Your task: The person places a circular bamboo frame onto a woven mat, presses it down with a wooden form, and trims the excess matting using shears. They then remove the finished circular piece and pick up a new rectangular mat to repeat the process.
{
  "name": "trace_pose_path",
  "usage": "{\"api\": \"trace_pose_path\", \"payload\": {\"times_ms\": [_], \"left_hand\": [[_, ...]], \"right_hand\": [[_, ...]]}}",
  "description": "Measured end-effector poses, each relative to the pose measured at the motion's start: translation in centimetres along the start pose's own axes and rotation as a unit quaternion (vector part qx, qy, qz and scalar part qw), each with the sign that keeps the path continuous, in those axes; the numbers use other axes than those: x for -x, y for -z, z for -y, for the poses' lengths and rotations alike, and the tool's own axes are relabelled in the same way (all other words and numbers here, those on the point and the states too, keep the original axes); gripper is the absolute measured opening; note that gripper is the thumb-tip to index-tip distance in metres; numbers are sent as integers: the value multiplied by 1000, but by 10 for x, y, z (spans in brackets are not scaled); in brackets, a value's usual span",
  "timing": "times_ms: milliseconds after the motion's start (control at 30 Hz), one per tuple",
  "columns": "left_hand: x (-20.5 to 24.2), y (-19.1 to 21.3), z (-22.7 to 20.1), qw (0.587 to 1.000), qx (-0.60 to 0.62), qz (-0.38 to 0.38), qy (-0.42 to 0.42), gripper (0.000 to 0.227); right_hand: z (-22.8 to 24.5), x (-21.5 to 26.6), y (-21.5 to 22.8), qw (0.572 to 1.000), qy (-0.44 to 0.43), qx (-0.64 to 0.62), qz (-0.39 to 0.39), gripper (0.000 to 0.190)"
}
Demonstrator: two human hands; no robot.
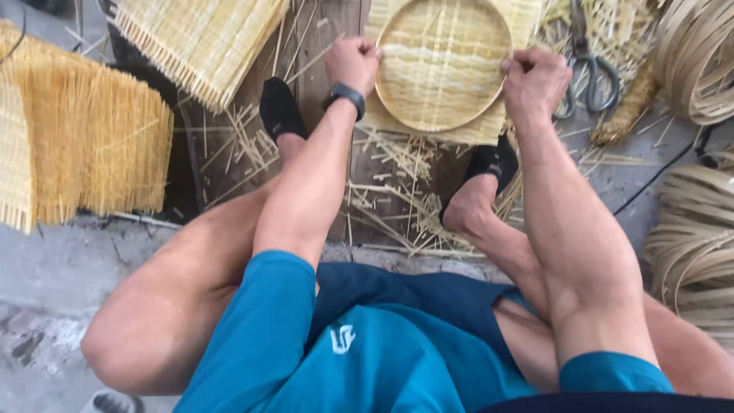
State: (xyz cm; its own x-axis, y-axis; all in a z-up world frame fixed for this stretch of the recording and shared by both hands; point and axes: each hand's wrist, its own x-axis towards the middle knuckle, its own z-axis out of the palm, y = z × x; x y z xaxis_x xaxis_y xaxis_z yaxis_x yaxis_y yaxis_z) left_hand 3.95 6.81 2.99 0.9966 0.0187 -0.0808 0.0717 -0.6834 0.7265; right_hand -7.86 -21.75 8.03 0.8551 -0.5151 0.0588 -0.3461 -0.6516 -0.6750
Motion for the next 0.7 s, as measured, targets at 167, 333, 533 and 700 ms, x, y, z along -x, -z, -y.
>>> {"api": "trace_pose_path", "payload": {"times_ms": [167,333,533,700], "left_hand": [[-15,-6,14,998,57,9,34,14],[-19,5,5,987,117,59,96,15],[-27,6,15,944,195,164,209,17],[-25,0,24,935,242,164,200,18]], "right_hand": [[-16,1,-12,1000,-8,12,-26,8],[2,-4,-8,999,-50,-4,-17,11],[-9,-3,-14,997,-77,-13,-14,12],[-30,-1,-19,986,-146,-77,30,13]]}}
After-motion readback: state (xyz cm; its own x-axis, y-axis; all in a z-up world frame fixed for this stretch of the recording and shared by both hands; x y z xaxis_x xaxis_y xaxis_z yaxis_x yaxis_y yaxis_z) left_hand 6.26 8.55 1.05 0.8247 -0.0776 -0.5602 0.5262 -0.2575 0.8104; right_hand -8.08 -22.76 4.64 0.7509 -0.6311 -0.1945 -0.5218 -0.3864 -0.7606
